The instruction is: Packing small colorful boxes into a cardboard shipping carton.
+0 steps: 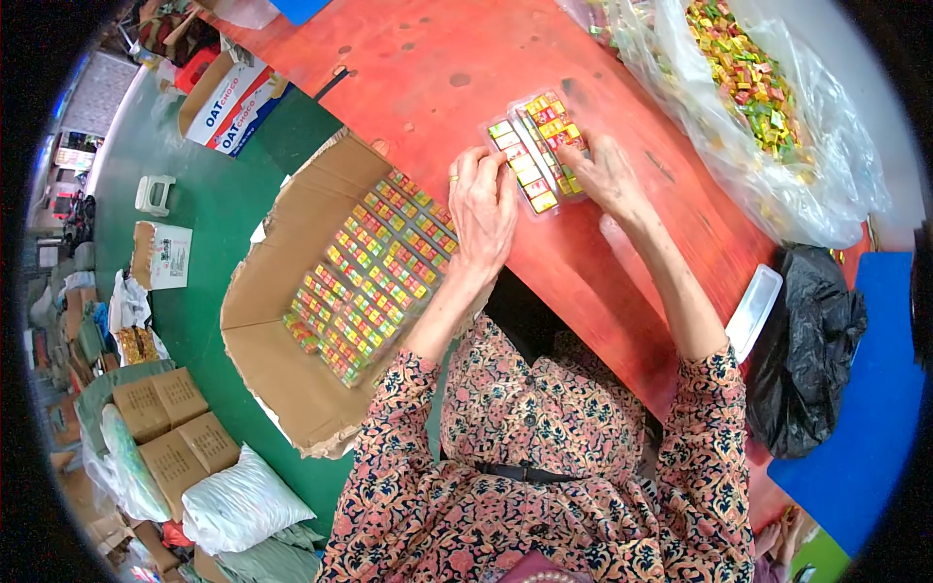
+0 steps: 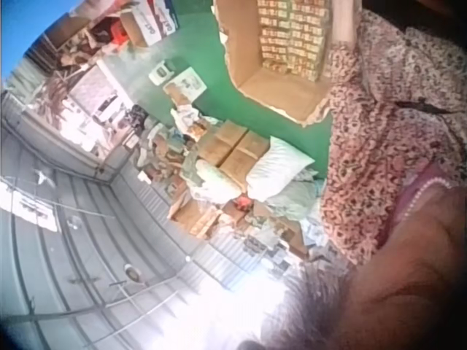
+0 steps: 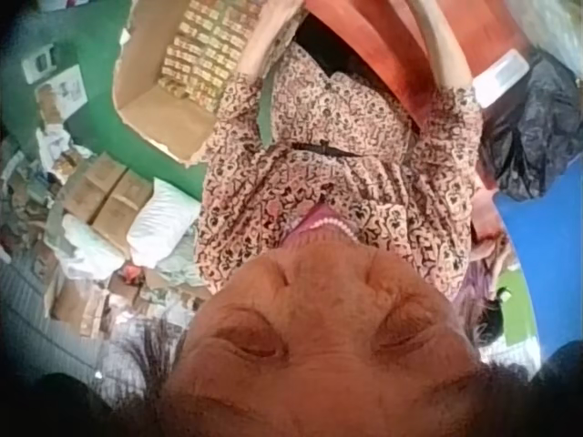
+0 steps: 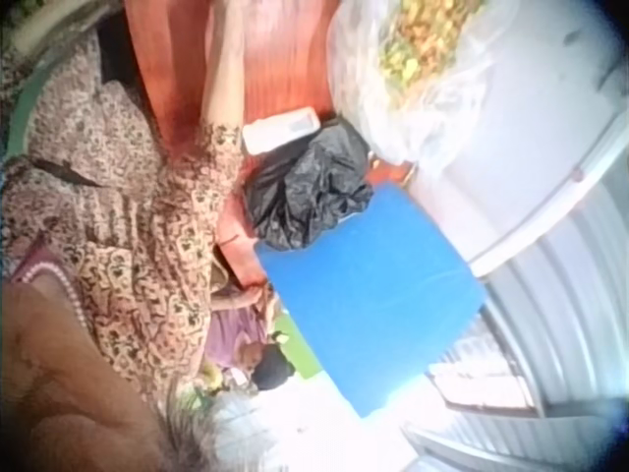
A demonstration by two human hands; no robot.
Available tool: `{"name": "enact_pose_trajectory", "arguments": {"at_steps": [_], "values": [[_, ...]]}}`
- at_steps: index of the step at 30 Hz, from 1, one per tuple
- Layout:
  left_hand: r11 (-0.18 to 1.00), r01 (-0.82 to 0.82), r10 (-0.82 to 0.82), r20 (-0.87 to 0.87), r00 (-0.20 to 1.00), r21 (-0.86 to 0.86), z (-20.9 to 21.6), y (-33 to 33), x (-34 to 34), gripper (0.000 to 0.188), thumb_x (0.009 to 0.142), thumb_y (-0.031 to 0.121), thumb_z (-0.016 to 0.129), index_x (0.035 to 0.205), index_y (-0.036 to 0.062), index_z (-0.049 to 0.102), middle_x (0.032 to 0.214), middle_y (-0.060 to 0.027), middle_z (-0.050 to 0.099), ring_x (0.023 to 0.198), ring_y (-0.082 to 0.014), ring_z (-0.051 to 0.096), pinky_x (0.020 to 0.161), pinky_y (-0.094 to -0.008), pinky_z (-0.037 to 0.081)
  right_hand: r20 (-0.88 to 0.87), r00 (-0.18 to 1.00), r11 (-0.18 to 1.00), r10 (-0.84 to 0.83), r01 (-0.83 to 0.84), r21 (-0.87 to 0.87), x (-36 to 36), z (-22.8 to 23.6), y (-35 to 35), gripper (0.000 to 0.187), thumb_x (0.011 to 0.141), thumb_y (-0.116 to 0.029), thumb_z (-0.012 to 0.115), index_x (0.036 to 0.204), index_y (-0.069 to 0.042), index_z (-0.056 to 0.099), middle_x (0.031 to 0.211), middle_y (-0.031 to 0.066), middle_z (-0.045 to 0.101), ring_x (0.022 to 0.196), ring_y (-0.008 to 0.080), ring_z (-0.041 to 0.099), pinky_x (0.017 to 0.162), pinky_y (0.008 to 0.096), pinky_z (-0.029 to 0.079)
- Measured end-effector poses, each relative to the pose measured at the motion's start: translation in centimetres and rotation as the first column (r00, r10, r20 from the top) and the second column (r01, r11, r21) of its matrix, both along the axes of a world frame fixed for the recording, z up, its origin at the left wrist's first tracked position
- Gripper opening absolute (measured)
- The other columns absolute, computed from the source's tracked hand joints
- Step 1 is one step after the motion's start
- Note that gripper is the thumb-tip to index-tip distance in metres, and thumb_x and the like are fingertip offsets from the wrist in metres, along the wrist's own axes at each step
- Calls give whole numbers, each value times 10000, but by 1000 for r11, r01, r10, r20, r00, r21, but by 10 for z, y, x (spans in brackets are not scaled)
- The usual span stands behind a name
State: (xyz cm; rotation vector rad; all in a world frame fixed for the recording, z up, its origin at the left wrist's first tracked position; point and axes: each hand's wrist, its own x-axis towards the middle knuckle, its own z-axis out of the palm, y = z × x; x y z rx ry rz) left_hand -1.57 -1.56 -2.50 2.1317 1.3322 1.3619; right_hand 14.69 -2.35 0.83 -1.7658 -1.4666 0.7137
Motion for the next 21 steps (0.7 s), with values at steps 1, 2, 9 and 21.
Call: {"name": "enact_pose_trajectory", "arguments": {"at_steps": [1,2,9,21], "values": [[1000,15,-15,-4,1000,-8,1,0,2,184,723,31,568,897,-30,576,945,-185,524,917,-330,498,812,-404,395,42,999,1000,14,-14,2,3,-3,2,343,786,-240,508,901,78,566,726,168,598,707,204,574,646,347,435],[1000,18,-18,0,1000,-10,3,-1,3,184,723,31,568,897,-30,576,945,-185,524,917,-330,498,812,-404,395,85,996,1000,28,-28,4,7,-5,3,340,800,-240,497,913,74,560,730,176,595,708,210,572,651,351,435],[999,17,-29,-264,964,-47,4,-4,9,365,804,159,549,1115,-23,490,1193,-284,357,1139,-453,307,937,-509,295,23,991,990,131,-130,-54,9,-6,3,348,825,-257,503,935,69,552,753,147,598,698,187,557,638,337,433],[978,78,-139,-326,935,-193,6,-2,16,421,854,253,494,1206,26,453,1324,-274,239,1261,-470,123,960,-630,176,-315,949,994,24,-57,-96,0,-9,2,373,768,-149,622,1078,33,524,937,91,602,821,143,575,737,280,462]]}}
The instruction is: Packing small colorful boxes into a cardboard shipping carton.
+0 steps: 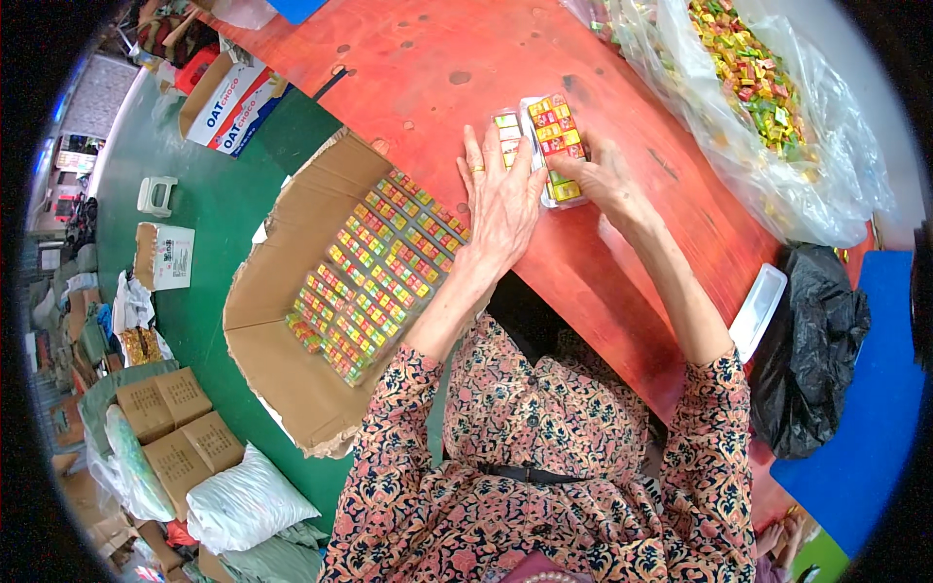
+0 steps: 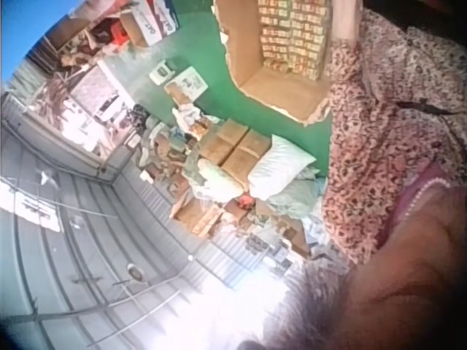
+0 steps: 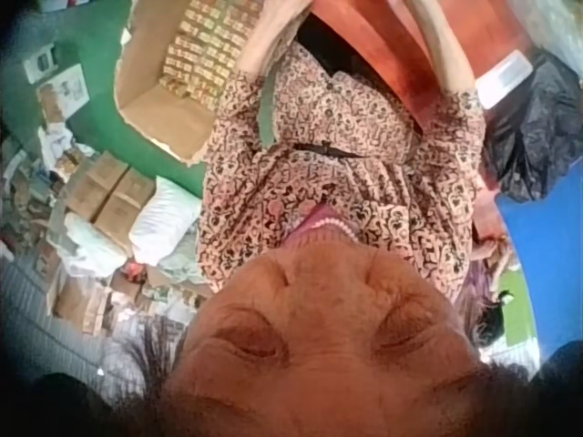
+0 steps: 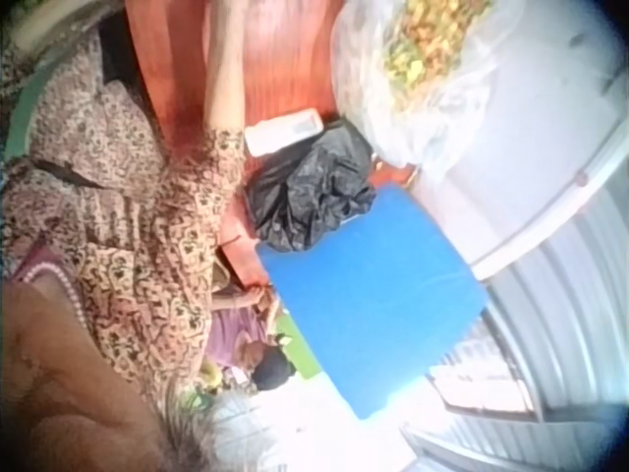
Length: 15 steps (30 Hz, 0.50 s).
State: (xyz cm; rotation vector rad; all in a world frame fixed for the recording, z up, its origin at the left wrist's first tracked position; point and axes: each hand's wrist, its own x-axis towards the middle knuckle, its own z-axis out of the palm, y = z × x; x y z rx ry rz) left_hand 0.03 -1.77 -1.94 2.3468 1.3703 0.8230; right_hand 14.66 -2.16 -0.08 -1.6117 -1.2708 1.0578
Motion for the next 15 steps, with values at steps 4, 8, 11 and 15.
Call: {"name": "enact_pose_trajectory", "arguments": {"at_steps": [4,8,11,15], "values": [[1000,2,-2,21,1000,-13,3,1,0,418,856,223,489,1217,20,439,1314,-269,261,1261,-469,127,970,-619,169,-224,973,996,-51,33,-84,-4,6,-3,377,771,-111,612,1102,35,509,962,90,598,840,137,572,742,278,467],[998,58,-61,81,995,32,7,1,5,392,857,178,476,1205,0,436,1281,-259,319,1251,-456,176,977,-592,194,-239,966,995,-94,85,-50,-6,9,-5,382,767,-105,609,1103,44,505,948,99,599,817,134,580,723,275,473],[999,36,-31,158,987,-27,4,4,8,370,850,149,475,1181,-15,447,1261,-233,356,1233,-452,218,970,-584,213,-311,940,989,-138,114,-92,-12,16,-5,371,761,-96,603,1089,48,509,926,103,604,775,132,589,693,269,480],[997,38,-49,156,987,74,-2,6,14,359,835,117,481,1155,-43,450,1213,-217,401,1197,-443,278,955,-593,225,-141,986,996,-86,85,-17,1,-1,1,358,760,-92,595,1079,47,512,906,104,609,735,127,592,661,262,486]]}}
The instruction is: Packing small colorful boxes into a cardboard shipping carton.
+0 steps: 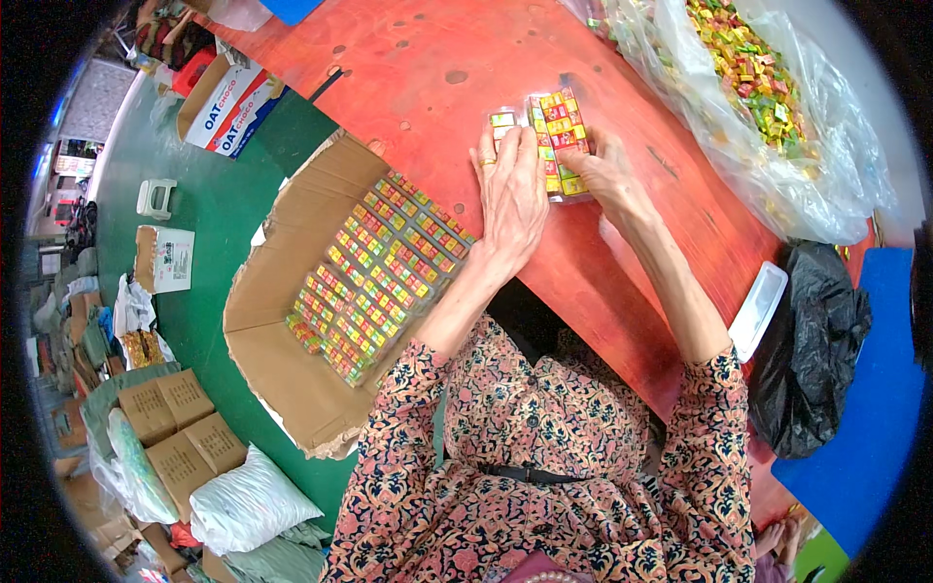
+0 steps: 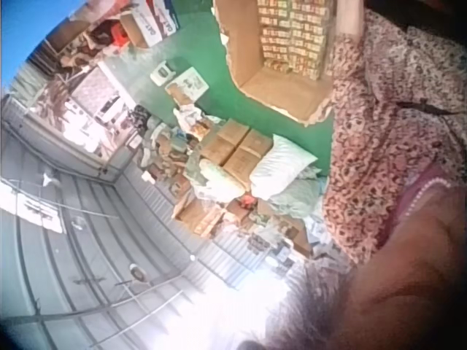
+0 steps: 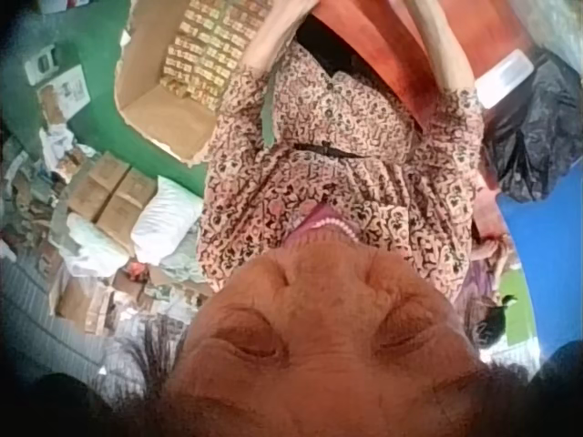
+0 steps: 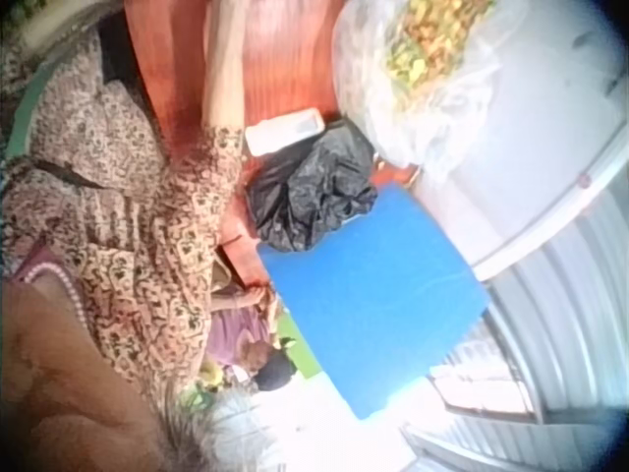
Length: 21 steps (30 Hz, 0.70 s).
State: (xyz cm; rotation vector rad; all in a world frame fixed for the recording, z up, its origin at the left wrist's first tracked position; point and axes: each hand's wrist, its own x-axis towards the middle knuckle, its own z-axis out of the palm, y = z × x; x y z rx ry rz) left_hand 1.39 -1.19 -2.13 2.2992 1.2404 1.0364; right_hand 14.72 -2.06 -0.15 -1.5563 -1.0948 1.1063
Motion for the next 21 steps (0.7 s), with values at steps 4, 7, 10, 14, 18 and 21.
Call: {"name": "enact_pose_trajectory", "arguments": {"at_steps": [4,7,10,14,18,21], "values": [[998,-54,55,-37,998,38,9,-2,4,324,820,98,486,1100,-66,471,1103,-210,462,1150,-412,334,941,-605,240,-72,996,996,-62,57,-70,1,6,-2,352,762,-96,590,1074,48,516,899,102,611,748,126,590,672,261,482],[995,-35,45,-94,995,98,9,-2,6,305,815,94,486,1073,-69,483,1044,-207,480,1136,-409,344,936,-612,249,-49,997,996,-68,65,-59,0,16,-7,342,763,-97,590,1069,43,526,902,93,613,765,122,586,689,260,477],[992,-10,28,-143,989,125,10,-2,9,320,806,91,504,1093,-47,482,1047,-188,492,1133,-405,348,941,-600,252,-42,994,994,-97,95,-56,3,17,-9,331,763,-94,588,1064,34,536,911,85,615,772,116,583,699,256,474],[993,39,-20,-166,986,111,10,-1,15,360,807,98,513,1139,-31,459,1073,-177,501,1139,-412,351,957,-590,240,-59,991,993,-121,120,-20,14,5,-11,333,764,-86,582,1068,42,533,919,87,615,768,114,582,701,252,471],[990,74,-44,-234,971,118,13,-2,22,364,811,96,502,1144,-40,453,1069,-194,498,1119,-416,364,954,-575,251,-48,992,993,-119,119,-4,23,4,-14,332,764,-82,582,1062,55,525,913,89,617,767,110,582,697,255,474],[979,85,-62,-122,991,187,7,-2,28,361,802,105,515,1123,-51,461,1058,-205,492,1094,-407,378,940,-559,271,20,994,992,-110,111,-54,30,7,-16,329,764,-85,584,1050,64,520,898,89,618,767,106,581,694,254,477]]}}
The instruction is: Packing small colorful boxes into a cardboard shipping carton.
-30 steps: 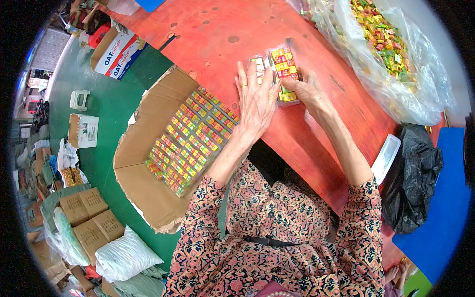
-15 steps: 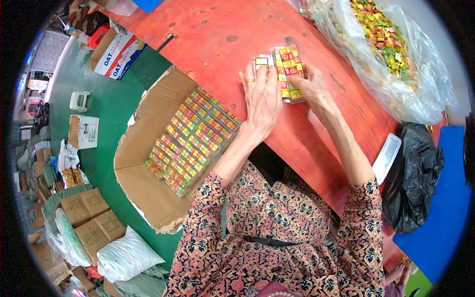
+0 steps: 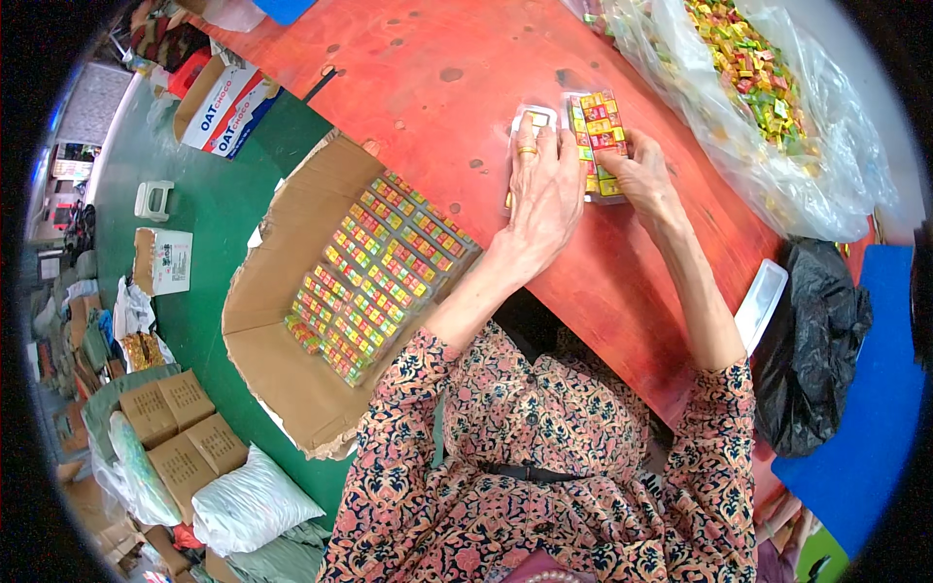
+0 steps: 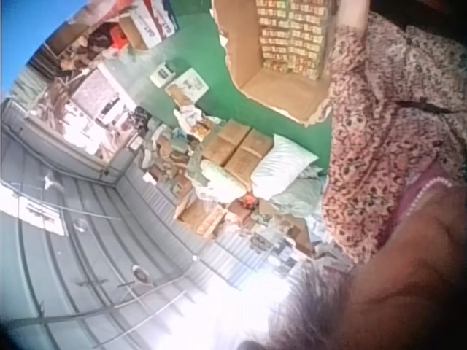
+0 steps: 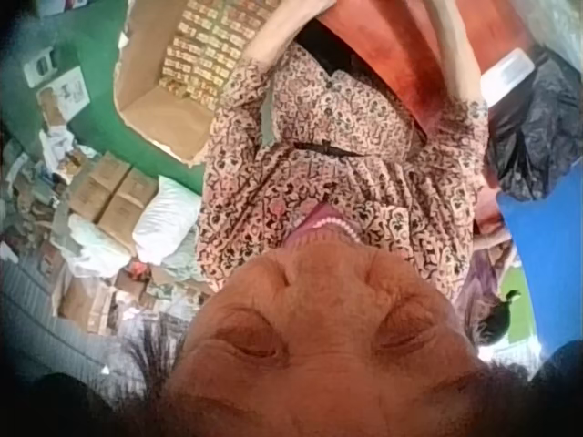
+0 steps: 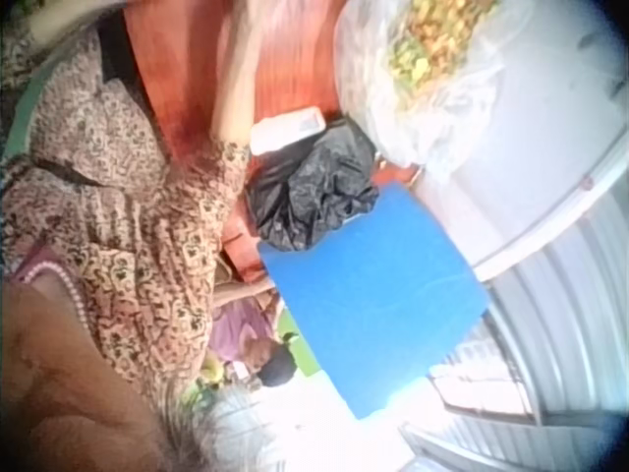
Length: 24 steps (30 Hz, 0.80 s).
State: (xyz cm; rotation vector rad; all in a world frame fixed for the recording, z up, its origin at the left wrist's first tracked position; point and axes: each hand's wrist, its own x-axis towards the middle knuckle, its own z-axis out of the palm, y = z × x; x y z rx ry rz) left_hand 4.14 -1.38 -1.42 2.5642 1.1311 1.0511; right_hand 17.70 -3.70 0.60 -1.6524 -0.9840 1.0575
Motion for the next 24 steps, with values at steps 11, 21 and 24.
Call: {"name": "enact_pose_trajectory", "arguments": {"at_steps": [11,21,24], "values": [[983,23,-18,28,999,-180,3,-21,23,147,756,46,533,845,-64,492,851,-207,491,816,-345,496,680,-420,429,-7,998,997,60,-60,-55,25,17,-12,385,759,-124,607,1083,59,511,944,101,604,804,123,572,728,259,456],[779,205,128,469,874,-593,7,-15,28,117,745,3,475,839,-43,529,787,-203,520,690,-328,519,631,-421,419,-94,995,999,26,-28,-16,23,11,-19,353,769,-97,609,1081,41,516,918,84,610,776,115,579,705,255,468],[789,209,126,485,865,-578,18,-14,6,196,738,-4,478,916,-49,546,806,-193,532,686,-301,536,632,-390,436,-182,983,998,7,3,55,9,10,-20,339,777,-82,608,1073,52,510,926,96,612,787,129,595,717,271,488]]}}
